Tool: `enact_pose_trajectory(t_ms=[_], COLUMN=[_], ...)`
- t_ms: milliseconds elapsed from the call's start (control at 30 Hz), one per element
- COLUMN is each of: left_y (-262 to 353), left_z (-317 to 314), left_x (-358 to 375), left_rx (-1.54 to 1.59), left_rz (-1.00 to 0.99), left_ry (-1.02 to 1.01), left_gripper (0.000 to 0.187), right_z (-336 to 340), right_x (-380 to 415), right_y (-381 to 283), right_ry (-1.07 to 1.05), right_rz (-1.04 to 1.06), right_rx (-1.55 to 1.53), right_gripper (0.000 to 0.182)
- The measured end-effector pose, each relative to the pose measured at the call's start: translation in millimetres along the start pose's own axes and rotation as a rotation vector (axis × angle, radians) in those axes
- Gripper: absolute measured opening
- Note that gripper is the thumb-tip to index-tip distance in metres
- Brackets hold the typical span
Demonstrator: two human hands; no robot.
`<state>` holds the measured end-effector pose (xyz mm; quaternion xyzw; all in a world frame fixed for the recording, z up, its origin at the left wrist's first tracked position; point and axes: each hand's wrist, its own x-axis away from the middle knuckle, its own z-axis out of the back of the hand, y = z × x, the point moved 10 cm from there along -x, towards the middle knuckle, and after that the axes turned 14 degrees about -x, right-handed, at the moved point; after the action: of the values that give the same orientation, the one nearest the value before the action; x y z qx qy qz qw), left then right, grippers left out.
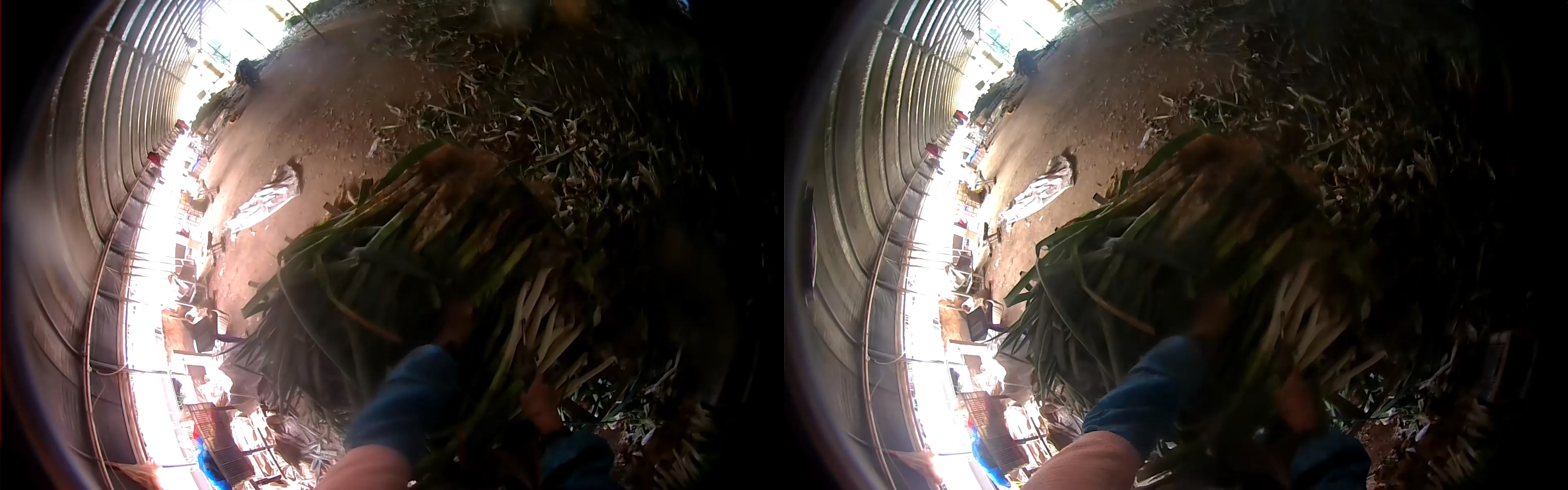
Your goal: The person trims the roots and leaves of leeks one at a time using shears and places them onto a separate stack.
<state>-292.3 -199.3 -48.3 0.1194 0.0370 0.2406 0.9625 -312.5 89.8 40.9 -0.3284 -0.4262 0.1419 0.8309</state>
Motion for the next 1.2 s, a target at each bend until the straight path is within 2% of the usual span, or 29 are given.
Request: enact_pose_trajectory(t_ms=[33, 133, 167, 233, 333, 433, 533, 600, 667, 700, 733, 767, 800, 833, 933, 1000, 1100, 1133, 1200], left_y=[-1.7, 1.5, -7.9, -5.3, 21.3, 34.3, 66.9, 67.7, 81.4, 88.7, 96.1, 98.5, 101.4, 93.6, 111.5, 109.7, 118.4, 128.2, 131.8], left_z=[5.6, 23.3, 14.3, 34.3, 55.7, 56.2, 80.0, 77.0, 89.6, 99.5, 109.2, 105.9, 103.3, 105.2, 112.1, 82.5, 65.7, 66.3, 65.0], left_x=[0.0, 23.8, 24.2, 19.3, 23.6, 86.1, 112.9, 142.2, 183.8, 181.5, 179.5, 167.6, 157.0, 157.3, 138.9, 146.3, 129.2, 117.8, 84.4], left_rx=[-0.017, -0.242, -0.162, 0.001, -0.191, -0.047, -0.158, -0.170, -0.183, -0.217, -0.250, -0.260, -0.271, -0.255, -0.215, -0.250, -0.403, -0.462, -0.255], left_rz=[0.012, 0.049, 0.116, 0.243, 0.177, -0.264, -0.040, 0.029, 0.049, -0.030, -0.108, -0.066, -0.024, 0.201, 0.219, 0.041, -0.261, -0.367, -0.144], left_ry=[0.018, 0.203, 0.117, -0.045, -0.279, 0.215, -0.253, -0.365, -0.449, -0.446, -0.440, -0.477, -0.514, -0.638, -0.674, -0.732, -0.579, -0.487, -0.323], left_gripper=[0.033, 0.041, 0.042, 0.044, 0.046, 0.035, 0.045, 0.047, 0.051, 0.054, 0.057, 0.059, 0.061, 0.062, 0.059, 0.052, 0.041, 0.037, 0.034], right_z=[-1.6, 2.0, 1.5, 6.5, -8.4, -26.6, -35.0, -20.6, -31.1, -36.1, -30.1, -24.5, -21.9, -28.1, -29.6, -26.8, -17.4, -15.2, -12.8], right_x=[1.3, 14.2, 20.0, 31.8, 35.2, 38.8, 21.0, 16.0, 20.6, 18.2, 16.6, 19.5, 27.1, 43.1, 69.5, 73.9, 58.2, 55.4, 57.4], right_y=[1.5, -28.0, -34.5, -58.8, -54.5, -50.2, -32.8, -52.3, -35.8, -25.9, -25.0, -21.7, -30.2, -25.6, -18.2, -16.5, -12.3, -11.9, -8.7], right_ry=[-0.008, 0.054, 0.023, -0.031, -0.120, -0.274, -0.065, 0.317, 0.354, 0.372, 0.218, 0.094, -0.162, -0.143, -0.099, -0.104, 0.057, 0.043, 0.006], right_rz=[-0.009, 0.175, 0.179, 0.172, 0.087, -0.040, 0.254, 0.696, 0.682, 0.688, 0.535, 0.365, 0.073, 0.089, 0.124, 0.082, 0.290, 0.264, 0.206], right_rx=[-0.009, 0.097, 0.059, -0.001, -0.042, 0.037, 0.023, 0.237, 0.538, 0.533, 0.410, 0.297, 0.039, 0.058, 0.087, 0.042, 0.056, 0.028, -0.025], right_gripper=[0.066, 0.065, 0.065, 0.064, 0.062, 0.070, 0.077, 0.079, 0.075, 0.075, 0.074, 0.074, 0.072, 0.071, 0.068, 0.067, 0.068, 0.068, 0.068])
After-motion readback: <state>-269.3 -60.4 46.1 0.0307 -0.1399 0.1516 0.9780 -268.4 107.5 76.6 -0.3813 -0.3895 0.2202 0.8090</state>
